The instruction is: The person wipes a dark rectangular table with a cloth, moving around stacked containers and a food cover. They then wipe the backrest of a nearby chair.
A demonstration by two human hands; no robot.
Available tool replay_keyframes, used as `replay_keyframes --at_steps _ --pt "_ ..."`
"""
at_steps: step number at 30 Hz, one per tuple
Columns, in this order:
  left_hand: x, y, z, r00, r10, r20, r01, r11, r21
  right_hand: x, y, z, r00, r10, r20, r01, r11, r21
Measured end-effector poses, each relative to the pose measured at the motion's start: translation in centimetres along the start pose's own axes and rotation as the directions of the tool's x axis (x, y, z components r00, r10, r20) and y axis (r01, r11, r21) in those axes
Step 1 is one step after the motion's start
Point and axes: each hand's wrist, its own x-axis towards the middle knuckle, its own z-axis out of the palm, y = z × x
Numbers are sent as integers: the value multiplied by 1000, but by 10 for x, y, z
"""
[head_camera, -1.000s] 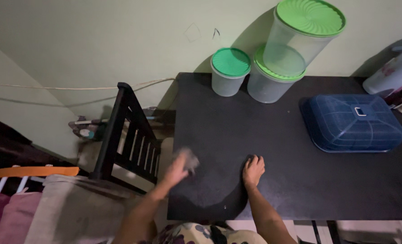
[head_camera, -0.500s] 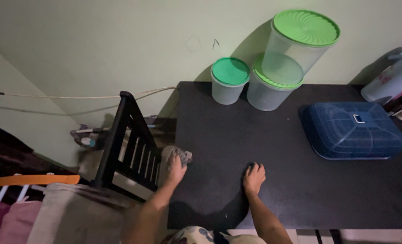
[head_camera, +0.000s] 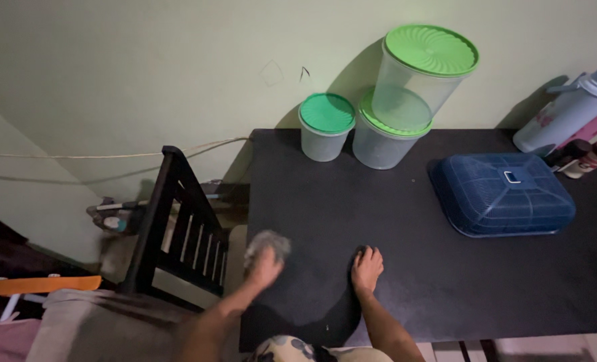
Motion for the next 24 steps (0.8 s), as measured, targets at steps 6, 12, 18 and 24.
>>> replay_keyframes --at_steps 6,12,18,24 --pt "-17 19 -11 687 623 373 -660 751 -39 -2 3 1 1000 2 -18 -1 1000 20" --pt "21 -7 6 988 -149 47 150 989 -11 -1 6 4 1000 8 -25 -7 999 38" --pt "-39 6 38 659 624 419 -688 725 3 -1 6 3 999 -19 -51 22 998 58" --pt "-15 -19 17 989 -38 -141 38 999 1 0 8 2 998 -23 -50 23 1000 3"
